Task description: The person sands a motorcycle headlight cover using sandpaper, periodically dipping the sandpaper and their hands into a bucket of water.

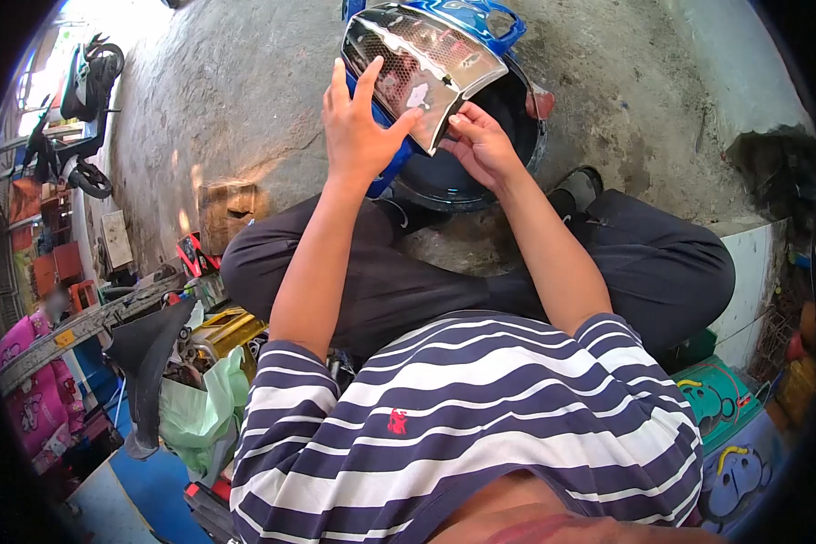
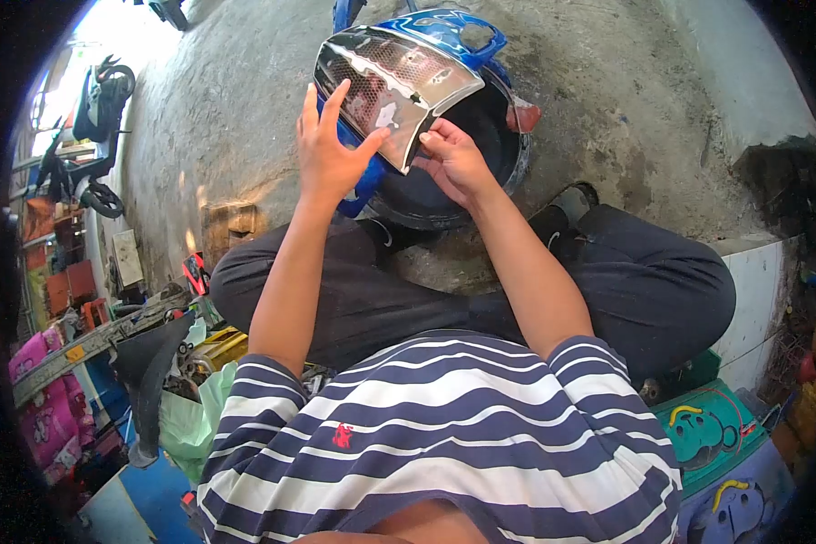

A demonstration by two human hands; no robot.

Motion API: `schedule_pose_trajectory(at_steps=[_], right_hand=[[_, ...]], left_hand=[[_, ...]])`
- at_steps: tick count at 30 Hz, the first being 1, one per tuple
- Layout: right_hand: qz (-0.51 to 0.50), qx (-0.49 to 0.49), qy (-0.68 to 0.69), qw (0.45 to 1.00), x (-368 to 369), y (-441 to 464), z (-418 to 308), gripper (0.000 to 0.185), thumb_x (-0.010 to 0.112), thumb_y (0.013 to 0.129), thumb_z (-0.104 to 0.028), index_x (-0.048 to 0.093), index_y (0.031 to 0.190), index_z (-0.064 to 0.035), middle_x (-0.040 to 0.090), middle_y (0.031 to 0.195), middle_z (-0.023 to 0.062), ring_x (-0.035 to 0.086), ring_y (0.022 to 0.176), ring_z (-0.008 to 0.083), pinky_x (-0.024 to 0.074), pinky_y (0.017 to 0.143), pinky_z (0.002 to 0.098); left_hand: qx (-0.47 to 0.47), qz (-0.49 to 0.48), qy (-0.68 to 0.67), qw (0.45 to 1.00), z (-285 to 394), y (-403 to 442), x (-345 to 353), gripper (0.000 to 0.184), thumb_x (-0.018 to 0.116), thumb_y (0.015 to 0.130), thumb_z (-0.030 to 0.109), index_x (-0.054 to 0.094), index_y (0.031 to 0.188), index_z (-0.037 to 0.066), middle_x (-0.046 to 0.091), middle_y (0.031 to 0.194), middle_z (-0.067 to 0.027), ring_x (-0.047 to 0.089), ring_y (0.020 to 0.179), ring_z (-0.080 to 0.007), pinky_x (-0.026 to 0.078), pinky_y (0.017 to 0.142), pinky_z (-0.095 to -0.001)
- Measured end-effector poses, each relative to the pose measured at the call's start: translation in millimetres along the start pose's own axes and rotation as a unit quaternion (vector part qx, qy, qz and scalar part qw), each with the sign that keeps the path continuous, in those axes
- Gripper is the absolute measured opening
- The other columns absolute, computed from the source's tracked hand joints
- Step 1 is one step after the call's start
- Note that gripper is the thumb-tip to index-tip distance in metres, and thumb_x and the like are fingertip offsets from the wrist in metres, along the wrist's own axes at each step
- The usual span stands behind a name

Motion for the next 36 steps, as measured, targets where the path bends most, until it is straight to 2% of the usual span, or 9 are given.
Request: schedule_pose_trajectory(at_steps=[11, 15, 17, 21, 24, 27, 30, 31, 36], right_hand=[[0.262, 0.088, -0.219, 0.936, -60, 3, -39, 0.04, 0.063, 0.105, -0.01, 0.063, 0.145, -0.0026, 0.078, 0.122, 0.0104, 0.074, 0.103, 0.0188, 0.0605, 0.093, 0.0362], [0.243, 0.143, -0.399, 0.872, -108, 24, -28, 0.027, 0.06, 0.103, -0.01, 0.073, 0.126, -0.0038, 0.076, 0.103, 0.0081, 0.07, 0.085, 0.0142, 0.0574, 0.076, 0.0299], [0.151, 0.286, -0.588, 0.741, -113, 41, -7, 0.03, 0.058, 0.099, -0.014, 0.079, 0.116, -0.0008, 0.08, 0.101, 0.0173, 0.077, 0.089, 0.0255, 0.0619, 0.081, 0.0367], [0.181, 0.266, -0.741, 0.589, -138, 69, 22, 0.043, 0.061, 0.093, -0.016, 0.078, 0.126, 0.0047, 0.071, 0.135, 0.0365, 0.07, 0.131, 0.0469, 0.0587, 0.105, 0.0555], [0.028, 0.39, -0.814, 0.43, -162, 80, 50, 0.044, 0.063, 0.096, -0.02, 0.079, 0.129, 0.0038, 0.071, 0.146, 0.0271, 0.066, 0.141, 0.0393, 0.0571, 0.111, 0.0499], [-0.038, 0.414, -0.823, 0.387, -160, 69, 57, 0.046, 0.061, 0.098, -0.022, 0.077, 0.13, 0.0068, 0.074, 0.143, 0.0243, 0.071, 0.135, 0.0397, 0.0591, 0.107, 0.0545], [-0.015, 0.405, -0.694, 0.595, -146, 58, 52, 0.039, 0.059, 0.102, -0.02, 0.08, 0.117, 0.0082, 0.08, 0.126, 0.0225, 0.079, 0.116, 0.0375, 0.0629, 0.098, 0.0541], [0.084, 0.518, -0.472, 0.709, -135, 48, 53, 0.034, 0.057, 0.106, -0.02, 0.078, 0.109, 0.007, 0.082, 0.107, 0.0191, 0.082, 0.092, 0.034, 0.0662, 0.084, 0.05], [0.099, 0.442, -0.274, 0.848, -54, 23, -32, 0.035, 0.054, 0.114, -0.024, 0.072, 0.115, 0.0066, 0.081, 0.098, 0.0199, 0.082, 0.08, 0.0301, 0.0672, 0.069, 0.0384]], left_hand=[[0.042, 0.041, 0.031, 0.998, -5, 2, 13, 0.079, 0.092, 0.086, 0.047, 0.063, 0.155, 0.023, 0.041, 0.17, -0.0294, 0.043, 0.152, -0.0504, 0.038, 0.123, -0.0606], [0.091, 0.052, 0.066, 0.992, -10, 2, 16, 0.059, 0.088, 0.092, 0.044, 0.073, 0.145, 0.025, 0.048, 0.171, -0.0179, 0.041, 0.157, -0.0455, 0.034, 0.126, -0.0597], [0.092, 0.052, 0.076, 0.992, -10, 2, 19, 0.053, 0.087, 0.092, 0.045, 0.077, 0.141, 0.026, 0.055, 0.168, -0.0112, 0.044, 0.158, -0.041, 0.032, 0.126, -0.061], [0.088, 0.053, 0.062, 0.993, -12, 4, 19, 0.055, 0.087, 0.091, 0.043, 0.076, 0.143, 0.025, 0.056, 0.166, -0.0109, 0.046, 0.157, -0.0386, 0.032, 0.126, -0.0619], [0.082, 0.051, 0.058, 0.994, -15, 6, 18, 0.06, 0.089, 0.088, 0.044, 0.074, 0.144, 0.025, 0.055, 0.166, -0.0115, 0.046, 0.157, -0.0386, 0.032, 0.127, -0.0622], [0.085, 0.054, 0.042, 0.994, -10, 8, 17, 0.067, 0.09, 0.081, 0.051, 0.075, 0.14, 0.025, 0.055, 0.165, -0.0133, 0.045, 0.157, -0.0379, 0.031, 0.126, -0.0631], [0.089, 0.051, 0.035, 0.994, -10, 7, 13, 0.07, 0.09, 0.08, 0.053, 0.074, 0.142, 0.026, 0.054, 0.166, -0.0135, 0.044, 0.157, -0.0384, 0.031, 0.127, -0.0625], [0.09, 0.05, 0.035, 0.994, -11, 7, 13, 0.071, 0.09, 0.08, 0.053, 0.073, 0.143, 0.026, 0.053, 0.166, -0.0134, 0.044, 0.157, -0.0385, 0.031, 0.127, -0.0623], [0.088, 0.048, 0.031, 0.995, -12, 7, 15, 0.073, 0.091, 0.082, 0.05, 0.071, 0.147, 0.025, 0.053, 0.168, -0.0128, 0.044, 0.159, -0.0402, 0.032, 0.129, -0.0612]])
Point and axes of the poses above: each hand's wrist, its own y-axis towards the middle knuckle, its own x-axis out of the palm, z = x × y, the point moved 4 cm from there along y, towards the middle knuckle
